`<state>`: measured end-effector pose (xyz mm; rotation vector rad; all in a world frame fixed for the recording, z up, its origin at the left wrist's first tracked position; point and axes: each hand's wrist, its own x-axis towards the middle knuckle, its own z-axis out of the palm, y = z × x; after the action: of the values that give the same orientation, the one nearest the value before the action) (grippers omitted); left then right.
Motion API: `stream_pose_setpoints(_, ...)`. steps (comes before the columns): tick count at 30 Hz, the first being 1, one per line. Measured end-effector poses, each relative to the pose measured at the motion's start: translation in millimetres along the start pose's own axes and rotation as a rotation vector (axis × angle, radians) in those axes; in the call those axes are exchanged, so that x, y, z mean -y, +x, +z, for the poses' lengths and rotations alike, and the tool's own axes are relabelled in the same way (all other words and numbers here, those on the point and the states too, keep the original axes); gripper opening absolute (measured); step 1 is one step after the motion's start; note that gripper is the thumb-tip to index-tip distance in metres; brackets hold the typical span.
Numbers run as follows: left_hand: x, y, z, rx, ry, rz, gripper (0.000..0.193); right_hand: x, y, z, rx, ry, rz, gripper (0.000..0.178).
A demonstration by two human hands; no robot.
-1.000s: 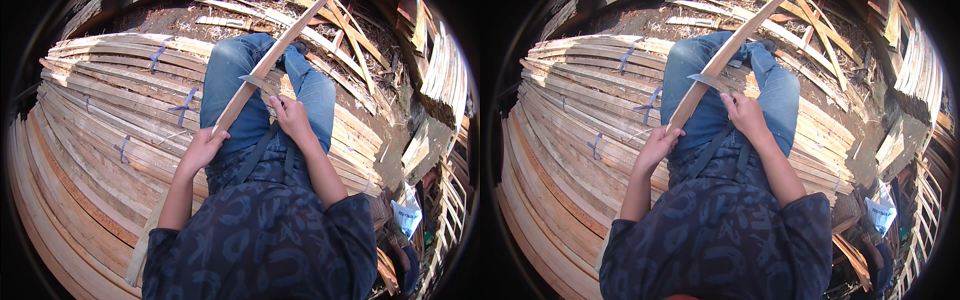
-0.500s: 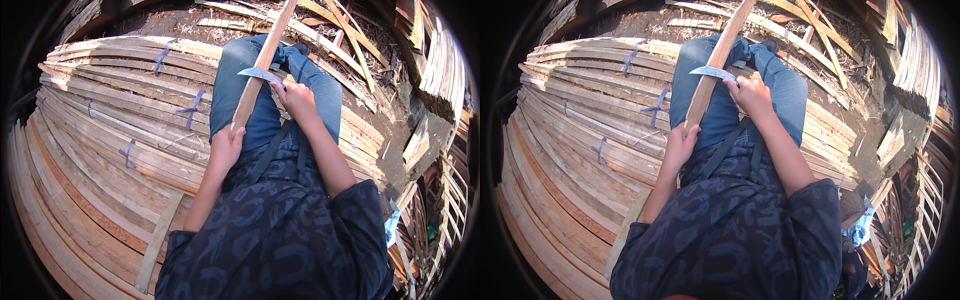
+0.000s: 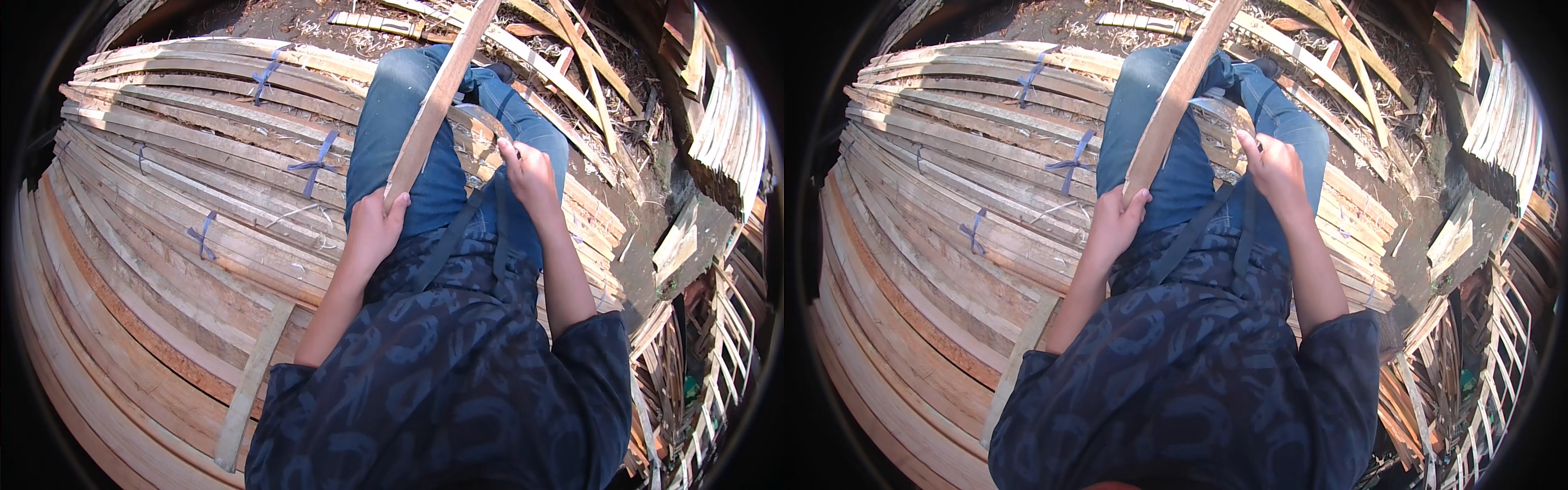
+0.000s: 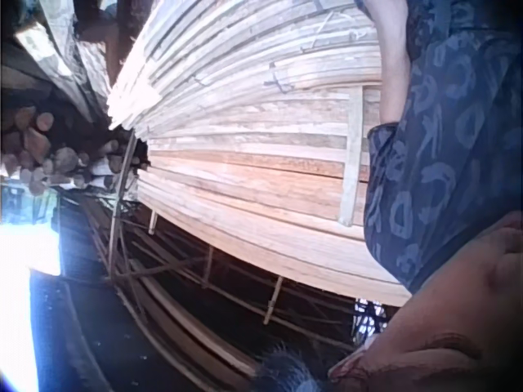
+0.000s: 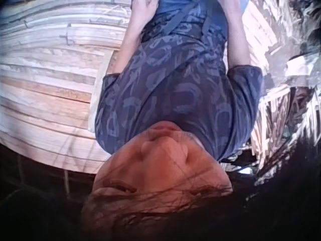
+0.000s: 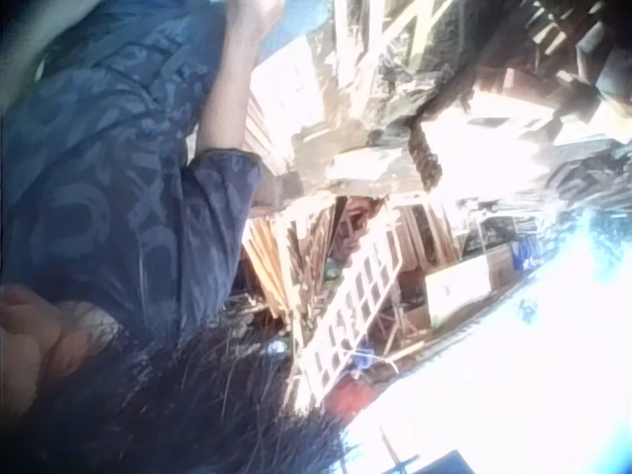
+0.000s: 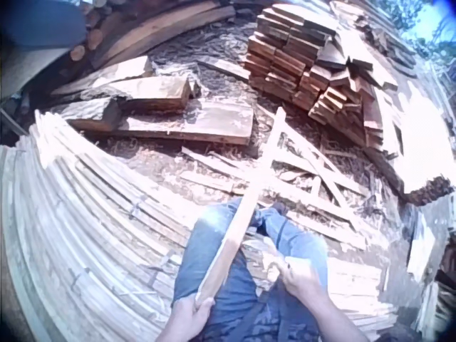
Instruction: The person sits cross-legged on the ground and uses a curved knife to shave thin strips off a long wooden stick held between their legs. The person repeatedly draws the knife along the length of the stick to smooth its surface.
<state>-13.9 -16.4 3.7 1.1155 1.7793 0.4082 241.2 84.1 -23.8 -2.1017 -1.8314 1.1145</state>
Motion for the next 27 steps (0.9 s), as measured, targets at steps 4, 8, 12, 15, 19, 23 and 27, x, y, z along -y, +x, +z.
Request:
stream_pose_setpoints(4, -5.4, 2.4, 2.5, -0.004, 0.074, 0.017, 0.029, 39.4, -13.7, 28.4, 0.051, -0.112, -0.253, 0.061)
stream_pose_setpoints(8, 2.7, 5.1, 7.4, -0.06, 0.098, 0.059, 0.031, 45.9, -4.0, 35.1, 0.012, -0.191, -0.276, 0.061)
stream_pose_setpoints(12, -7.5, 7.3, 3.7, -0.03, 0.085, 0.013, 0.034, 40.5, 7.5, 40.3, 0.003, -0.244, -0.29, 0.061)
stream_pose_setpoints(15, -10.1, 9.4, 3.1, -0.028, 0.078, 0.013, 0.035, 39.2, 14.0, 42.1, 0.021, -0.288, -0.265, 0.061)
stream_pose_setpoints(19, -7.8, 6.7, 4.6, -0.041, 0.067, 0.014, 0.036, 31.9, 36.5, 37.0, 0.002, -0.26, -0.157, 0.06)
stream_pose_setpoints(23, -8.8, 9.9, 1.8, -0.012, 0.094, -0.016, 0.037, 25.6, 54.6, 33.9, 0.081, -0.29, -0.144, 0.065)
stream_pose_setpoints(27, -10.4, 2.1, 3.6, -0.032, 0.05, -0.01, 0.037, -22.8, 101.5, 27.8, -0.121, -0.157, 0.134, 0.068)
